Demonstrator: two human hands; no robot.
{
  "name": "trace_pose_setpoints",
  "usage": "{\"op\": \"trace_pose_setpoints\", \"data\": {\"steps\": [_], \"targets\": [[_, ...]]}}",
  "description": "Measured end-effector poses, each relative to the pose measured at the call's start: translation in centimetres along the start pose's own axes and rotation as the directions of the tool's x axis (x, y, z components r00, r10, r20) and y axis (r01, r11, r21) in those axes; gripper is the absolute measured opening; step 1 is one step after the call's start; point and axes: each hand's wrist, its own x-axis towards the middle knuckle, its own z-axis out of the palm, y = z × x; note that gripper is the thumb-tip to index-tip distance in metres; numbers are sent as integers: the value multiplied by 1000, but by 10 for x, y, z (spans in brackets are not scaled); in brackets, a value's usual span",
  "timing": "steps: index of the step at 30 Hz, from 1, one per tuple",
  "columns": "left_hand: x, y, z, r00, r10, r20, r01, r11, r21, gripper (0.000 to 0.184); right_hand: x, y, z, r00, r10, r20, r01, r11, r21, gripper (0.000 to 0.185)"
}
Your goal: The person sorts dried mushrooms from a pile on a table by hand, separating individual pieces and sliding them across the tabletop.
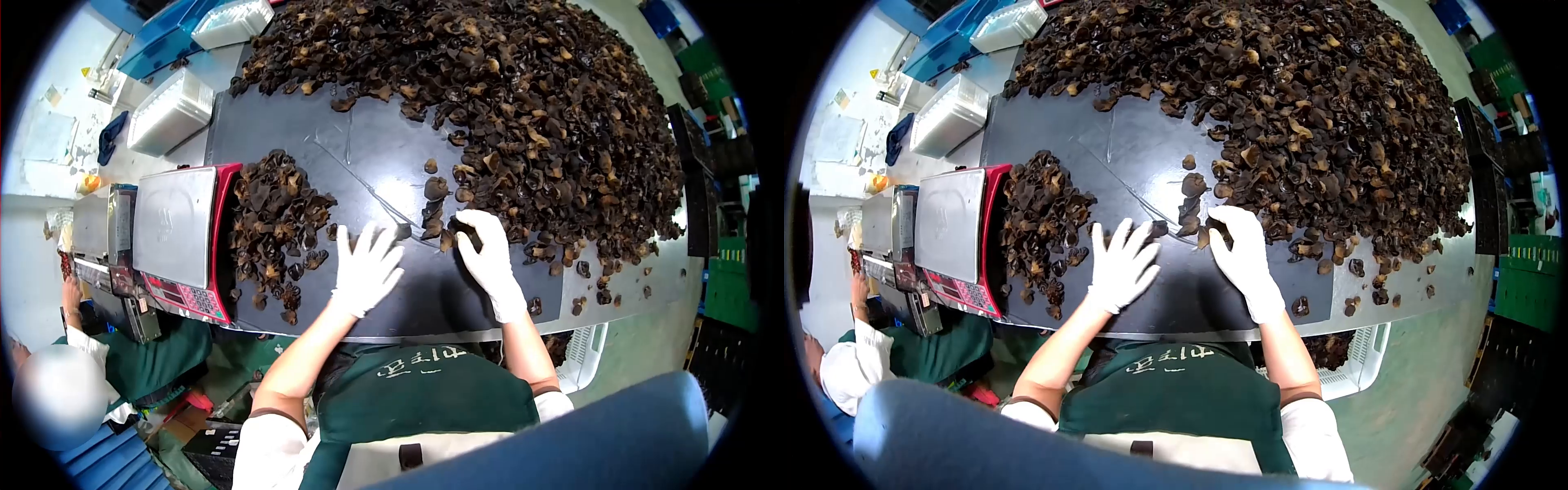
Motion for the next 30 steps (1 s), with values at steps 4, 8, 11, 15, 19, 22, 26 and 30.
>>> {"op": "trace_pose_setpoints", "data": {"steps": [4,8,11,15,19,22,26,30], "targets": [[-26,-43,-14,984,-120,-130,118,993,-24,37,12,1,1,1000,16,-2,-16,998,-64,26],[-58,-59,-36,943,-295,-151,264,944,-199,45,15,-3,10,998,-60,34,62,996,-64,26],[-73,-61,-46,905,-384,-184,327,904,-276,51,14,-3,20,994,-81,74,85,995,-58,25],[-53,-61,-48,879,-334,-341,262,935,-240,36,13,-9,24,983,-126,133,152,967,-204,36],[-19,-55,-43,956,-235,-175,223,971,-85,38,10,-13,26,982,-125,138,153,966,-207,34],[-10,-58,-27,967,-235,-104,225,970,-94,35,5,-13,21,985,-97,139,124,971,-202,35],[-12,-73,-12,862,-427,-272,300,864,-404,17,-3,-10,10,995,-76,60,83,989,-120,33],[-17,-53,-37,599,-767,230,385,24,-923,20,-6,-19,-3,999,-25,24,26,998,-60,32]]}}
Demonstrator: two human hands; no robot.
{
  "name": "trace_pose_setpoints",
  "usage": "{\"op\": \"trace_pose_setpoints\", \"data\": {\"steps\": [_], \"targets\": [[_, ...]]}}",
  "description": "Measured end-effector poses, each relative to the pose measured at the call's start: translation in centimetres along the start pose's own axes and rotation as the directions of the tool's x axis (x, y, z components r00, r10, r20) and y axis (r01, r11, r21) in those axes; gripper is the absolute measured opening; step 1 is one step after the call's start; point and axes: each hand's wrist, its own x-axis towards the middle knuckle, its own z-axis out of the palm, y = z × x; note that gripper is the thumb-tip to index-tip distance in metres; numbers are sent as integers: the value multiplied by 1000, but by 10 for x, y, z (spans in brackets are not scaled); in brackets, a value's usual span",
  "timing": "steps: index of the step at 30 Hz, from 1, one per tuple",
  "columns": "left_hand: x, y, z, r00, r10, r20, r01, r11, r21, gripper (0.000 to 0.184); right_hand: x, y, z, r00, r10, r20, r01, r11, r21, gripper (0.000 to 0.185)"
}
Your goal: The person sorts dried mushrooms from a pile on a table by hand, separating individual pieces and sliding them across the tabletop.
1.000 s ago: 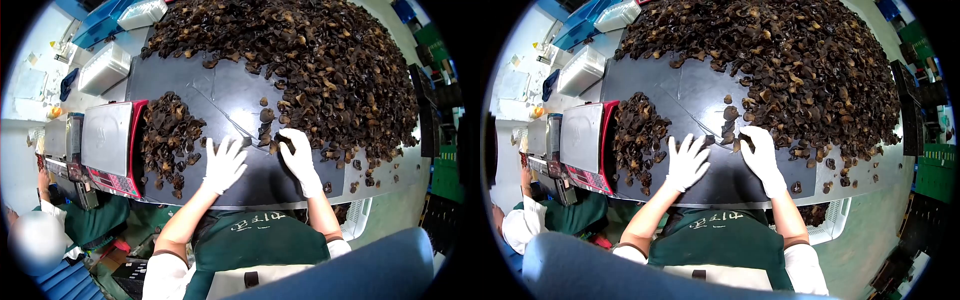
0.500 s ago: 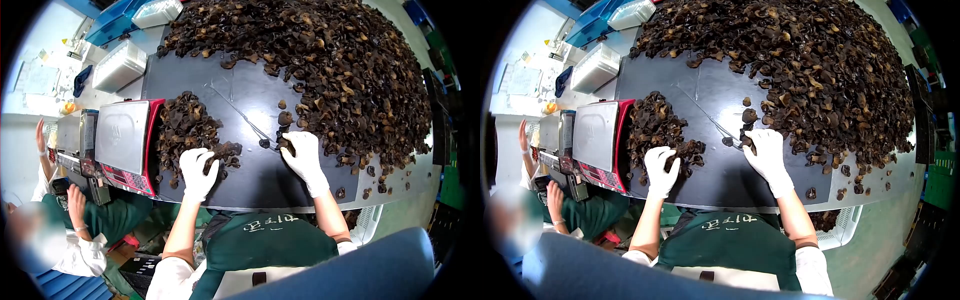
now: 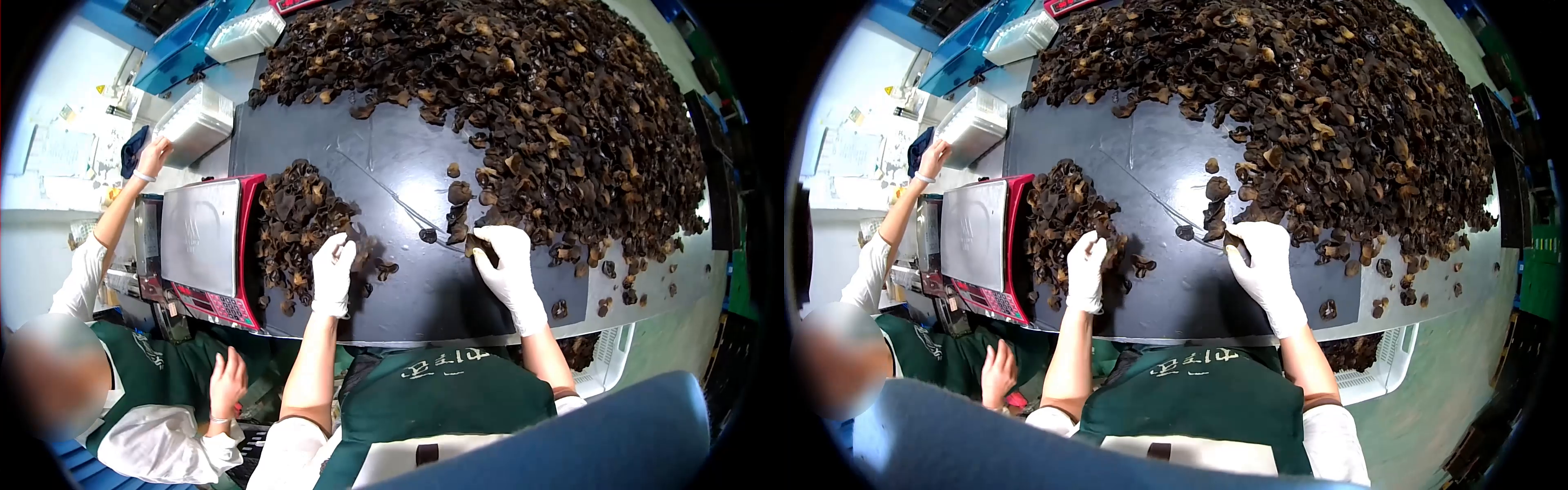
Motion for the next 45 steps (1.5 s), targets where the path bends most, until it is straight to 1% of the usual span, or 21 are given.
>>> {"op": "trace_pose_setpoints", "data": {"steps": [2,4,6,8,10,14,16,17,18,20,24,26,29,31,38,40,41,42,43,44,45], "targets": [[-4,-15,-9,971,-47,236,123,941,-316,16,1,-3,-2,1000,-18,-18,18,1000,-21,32],[-15,-5,1,928,-308,210,367,853,-371,12,4,-3,-1,995,-80,-55,78,996,-34,34],[-22,-13,4,903,-309,299,426,735,-528,9,4,-3,1,994,-85,-62,83,996,-30,34],[-25,-6,8,862,-293,413,492,680,-544,17,3,-2,2,993,-93,-67,91,995,-27,34],[-30,-15,9,864,-304,402,497,645,-581,21,1,-2,2,999,-44,-1,44,999,28,32],[-39,-23,18,919,-306,249,388,816,-428,17,0,-4,2,996,-79,-34,80,996,35,33],[-45,-10,22,954,-88,287,87,996,17,18,-9,-18,0,980,139,143,-180,925,336,31],[-53,-1,31,965,-24,260,48,995,-86,18,-13,-24,0,948,176,266,-286,838,465,30],[-58,5,38,973,-39,227,55,996,-64,19,-13,-36,-7,895,193,403,-401,744,534,34],[-67,17,47,973,-13,232,0,998,57,18,-16,-50,-6,847,175,502,-479,660,579,39],[-78,23,57,962,-18,273,22,1000,-12,17,-26,-57,1,830,206,518,-525,601,603,39],[-78,28,59,960,-9,278,-4,999,49,17,-33,-50,4,699,281,658,-714,214,667,32],[-80,31,61,951,-57,303,38,997,69,18,-34,-46,-2,682,285,674,-729,195,656,27],[-81,29,64,940,-100,327,133,988,-83,19,-38,-41,1,644,323,693,-756,132,641,27],[-77,26,72,924,-62,377,98,992,-77,17,-42,-35,-8,678,343,650,-730,213,649,27],[-73,26,75,918,-118,378,133,991,-13,14,-35,-28,-42,625,348,699,-780,294,552,24],[-66,19,73,924,-76,375,63,997,47,12,-40,-6,-57,648,316,693,-729,521,444,23],[-58,12,70,927,-34,373,-6,994,105,11,-38,13,-82,678,92,729,-630,583,513,22],[-50,13,70,933,-20,360,-31,990,135,10,-44,41,-100,662,-175,729,-479,650,591,23],[-40,12,72,943,-12,332,-50,983,178,9,-50,56,-120,532,-202,822,-487,721,492,28],[-28,7,75,949,58,311,-131,967,219,10,-55,61,-139,415,-62,908,-645,684,341,30]]}}
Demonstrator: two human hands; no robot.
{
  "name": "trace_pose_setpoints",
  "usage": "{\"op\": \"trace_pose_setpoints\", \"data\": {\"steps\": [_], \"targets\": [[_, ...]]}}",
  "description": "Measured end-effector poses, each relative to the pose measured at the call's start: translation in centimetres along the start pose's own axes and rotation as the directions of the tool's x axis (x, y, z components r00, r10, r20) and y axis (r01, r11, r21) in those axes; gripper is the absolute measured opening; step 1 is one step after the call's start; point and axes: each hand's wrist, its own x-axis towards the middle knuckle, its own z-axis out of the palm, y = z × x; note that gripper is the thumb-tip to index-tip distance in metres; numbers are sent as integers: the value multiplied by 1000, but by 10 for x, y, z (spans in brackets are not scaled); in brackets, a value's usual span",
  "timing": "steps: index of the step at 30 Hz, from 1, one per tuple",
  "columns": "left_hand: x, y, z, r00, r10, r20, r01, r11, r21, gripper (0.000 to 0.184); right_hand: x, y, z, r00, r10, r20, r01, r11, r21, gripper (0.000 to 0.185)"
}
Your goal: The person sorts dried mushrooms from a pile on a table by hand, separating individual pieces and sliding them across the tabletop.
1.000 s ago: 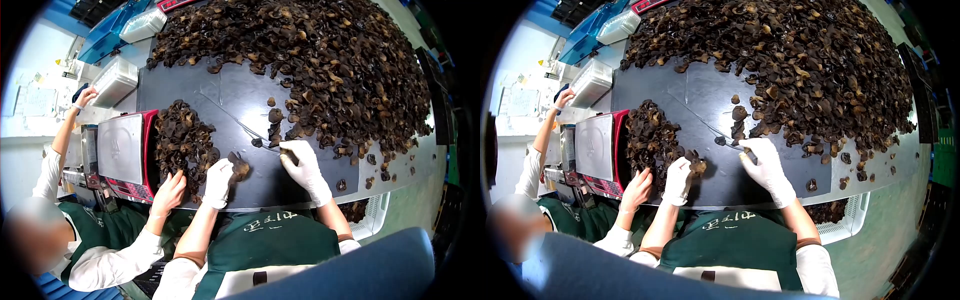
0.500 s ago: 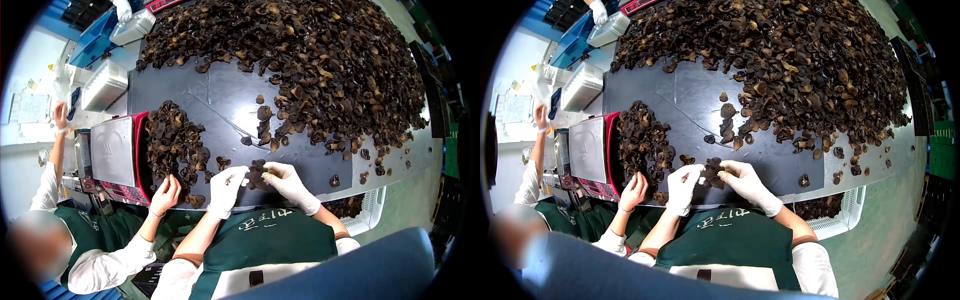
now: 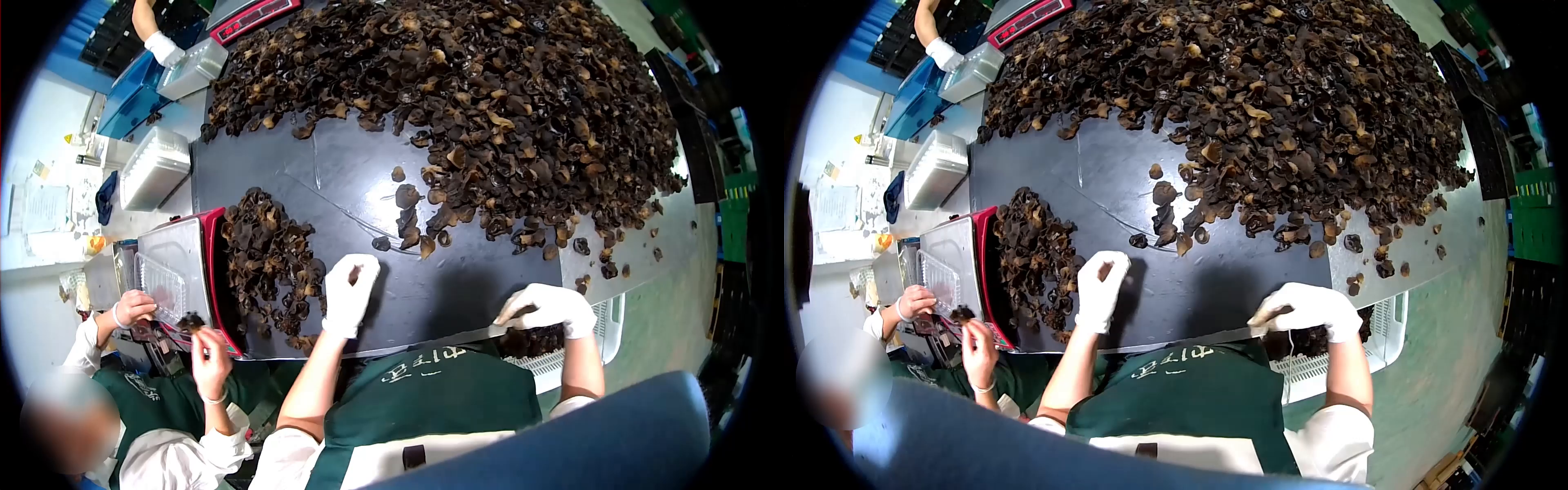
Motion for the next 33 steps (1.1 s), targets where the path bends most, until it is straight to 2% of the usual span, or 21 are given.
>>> {"op": "trace_pose_setpoints", "data": {"steps": [1,3,5,8,9,11,12,13,15,16,17,19,20,21,23,26,27,28,29,31,33], "targets": [[12,-7,2,997,67,-33,-65,996,68,11,-8,-2,-4,998,-12,-58,6,996,-93,30],[37,-12,9,984,176,-3,-174,978,113,18,-1,-22,1,962,67,-264,-139,955,-262,28],[67,-8,20,875,479,77,-466,786,406,26,29,-33,10,875,-58,-480,-62,971,-232,20],[113,-14,44,828,538,156,-539,691,482,40,92,-32,22,660,-466,-590,22,797,-604,28],[127,-11,50,806,548,223,-581,661,476,45,114,-25,23,591,-569,-572,-83,662,-745,43],[141,-8,62,735,584,345,-647,452,614,48,142,-34,29,501,-546,-671,-225,667,-711,58],[142,-9,65,775,491,398,-614,439,656,53,152,-33,32,502,-543,-673,-306,616,-726,63],[140,-12,63,753,505,422,-632,376,678,45,162,-30,37,504,-539,-675,-385,560,-734,68],[142,-18,49,723,515,460,-690,509,515,35,175,-24,51,571,-532,-625,-347,533,-772,63],[137,-9,41,759,476,444,-647,624,438,29,176,-24,62,623,-537,-569,-298,510,-807,62],[137,-23,30,767,447,461,-636,625,452,30,176,-25,73,674,-537,-508,-245,486,-839,60],[120,-1,14,821,402,406,-552,740,384,31,172,-33,90,777,-546,-314,11,510,-860,52],[120,-35,5,764,553,333,-645,632,430,36,171,-37,95,586,-753,-301,137,458,-878,35],[113,-30,-1,829,464,313,-558,724,405,44,172,-44,90,589,-753,-294,144,456,-878,35],[106,-39,-13,865,422,271,-496,797,344,50,180,-58,66,731,-570,-374,108,638,-762,25],[97,-40,-17,913,340,224,-393,882,262,52,216,-47,20,465,-635,-617,-66,670,-739,17],[96,-41,-18,925,320,204,-366,895,254,52,223,-45,5,412,-649,-639,23,709,-705,18],[94,-39,-17,929,318,190,-360,896,258,51,232,-45,-4,394,-677,-622,-8,674,-739,22],[92,-40,-17,929,319,189,-360,897,258,51,241,-39,-11,394,-678,-621,-7,673,-740,22],[92,-43,-17,929,335,157,-368,879,302,51,259,-23,-21,597,-624,-505,-45,602,-797,28],[91,-46,-18,938,320,135,-346,891,292,49,256,-22,-29,576,-643,-504,44,641,-767,24]]}}
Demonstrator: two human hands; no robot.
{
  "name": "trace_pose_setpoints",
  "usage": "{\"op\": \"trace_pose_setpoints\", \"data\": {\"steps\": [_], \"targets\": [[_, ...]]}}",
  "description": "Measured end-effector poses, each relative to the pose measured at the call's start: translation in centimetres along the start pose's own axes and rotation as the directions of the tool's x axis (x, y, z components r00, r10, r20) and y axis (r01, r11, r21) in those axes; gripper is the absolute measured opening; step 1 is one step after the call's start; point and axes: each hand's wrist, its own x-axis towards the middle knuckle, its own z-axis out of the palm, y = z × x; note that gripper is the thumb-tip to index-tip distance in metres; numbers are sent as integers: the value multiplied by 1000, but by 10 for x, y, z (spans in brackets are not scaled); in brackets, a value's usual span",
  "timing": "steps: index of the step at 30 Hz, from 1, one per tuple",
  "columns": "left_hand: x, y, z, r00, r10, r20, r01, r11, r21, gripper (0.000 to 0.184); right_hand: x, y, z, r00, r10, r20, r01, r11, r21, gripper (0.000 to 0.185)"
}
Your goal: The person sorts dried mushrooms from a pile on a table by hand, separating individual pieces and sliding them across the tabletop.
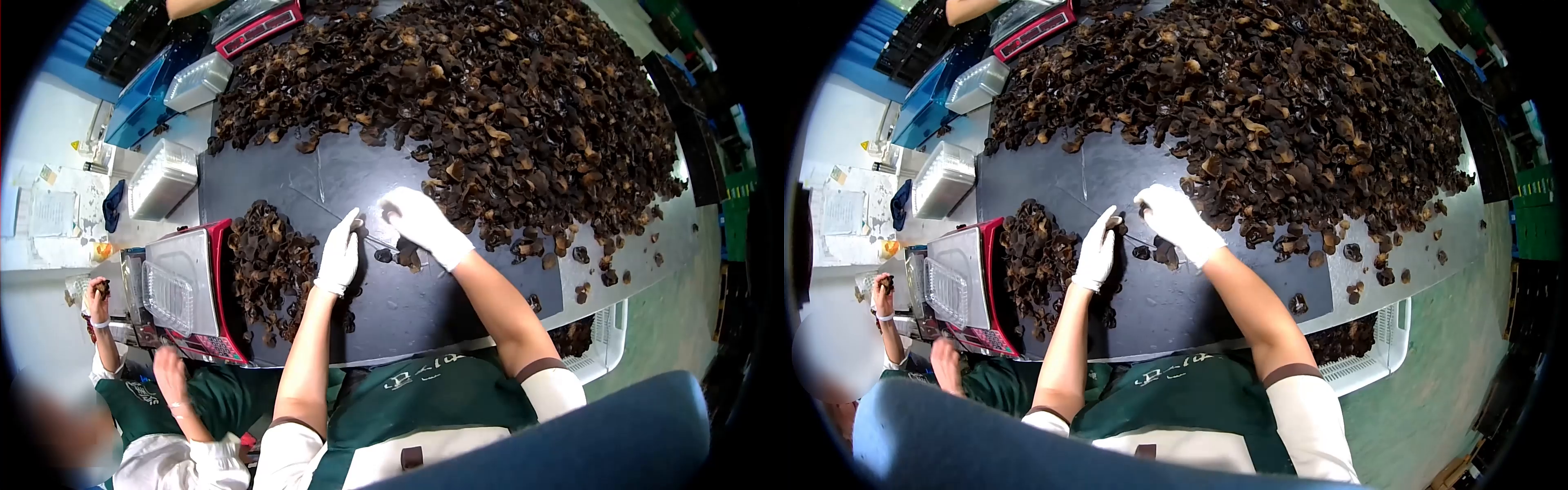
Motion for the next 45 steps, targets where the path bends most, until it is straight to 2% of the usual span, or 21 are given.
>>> {"op": "trace_pose_setpoints", "data": {"steps": [2,4,5,6,8,10,12,14,16,18,20,23,26,29,33,34,37,40,41,42,45], "targets": [[-4,-2,-3,999,-33,-19,33,999,-17,47,1,-21,-47,976,216,-3,-197,897,395,23],[-7,4,-10,993,89,-79,-76,986,149,39,-21,-30,-109,909,279,310,-400,795,455,26],[-6,7,-12,993,87,-81,-75,986,146,39,-40,-19,-129,888,74,454,-327,797,508,27],[-6,10,-13,985,150,-87,-128,966,223,36,-57,-11,-146,814,-137,565,-264,779,569,29],[-4,17,-8,972,214,-97,-169,924,342,33,-77,-33,-184,503,105,858,-662,685,304,25],[4,35,6,941,339,-8,-312,874,371,37,-92,-33,-172,624,242,743,-571,790,222,22],[5,57,25,912,377,163,-411,828,381,58,-102,-39,-138,824,387,414,-456,886,81,17],[4,71,46,877,379,296,-481,700,528,62,-111,-32,-96,975,216,49,-217,976,5,24],[5,59,56,862,403,307,-507,666,547,53,-103,-42,-68,972,235,-22,-236,968,-82,30],[8,46,43,869,346,354,-489,703,516,42,-106,-25,-35,986,50,-159,-84,972,-218,16],[15,49,15,861,404,311,-501,781,373,24,-103,-28,-25,968,170,-185,-174,985,-3,11],[-2,18,-33,927,302,223,-375,778,505,22,-92,-49,-16,974,187,-129,-143,946,292,13],[-27,-10,-87,988,113,104,-153,736,659,24,-83,-67,-11,974,197,-115,-157,944,289,14],[-52,4,-109,985,152,-85,-63,766,639,33,-64,-78,-12,947,316,56,-303,826,476,18],[-84,25,-106,928,155,-338,67,824,562,33,-34,-117,1,975,172,140,-220,676,703,24],[-89,34,-101,899,187,-395,64,838,542,25,-33,-114,8,989,138,62,-146,769,623,25],[-110,54,-76,919,293,-263,-119,843,525,15,-36,-91,21,990,-23,-142,64,954,294,27],[-134,81,-31,932,361,18,-346,878,331,5,-67,-68,27,995,-81,-64,82,997,13,33],[-146,75,-15,918,391,71,-397,908,132,8,-76,-71,29,993,-116,-9,115,991,-72,39],[-159,63,6,875,481,57,-485,867,112,22,-82,-77,32,988,-147,45,152,976,-155,45],[-155,61,28,804,579,136,-585,811,4,26,-91,-94,51,895,-121,430,292,886,-359,67]]}}
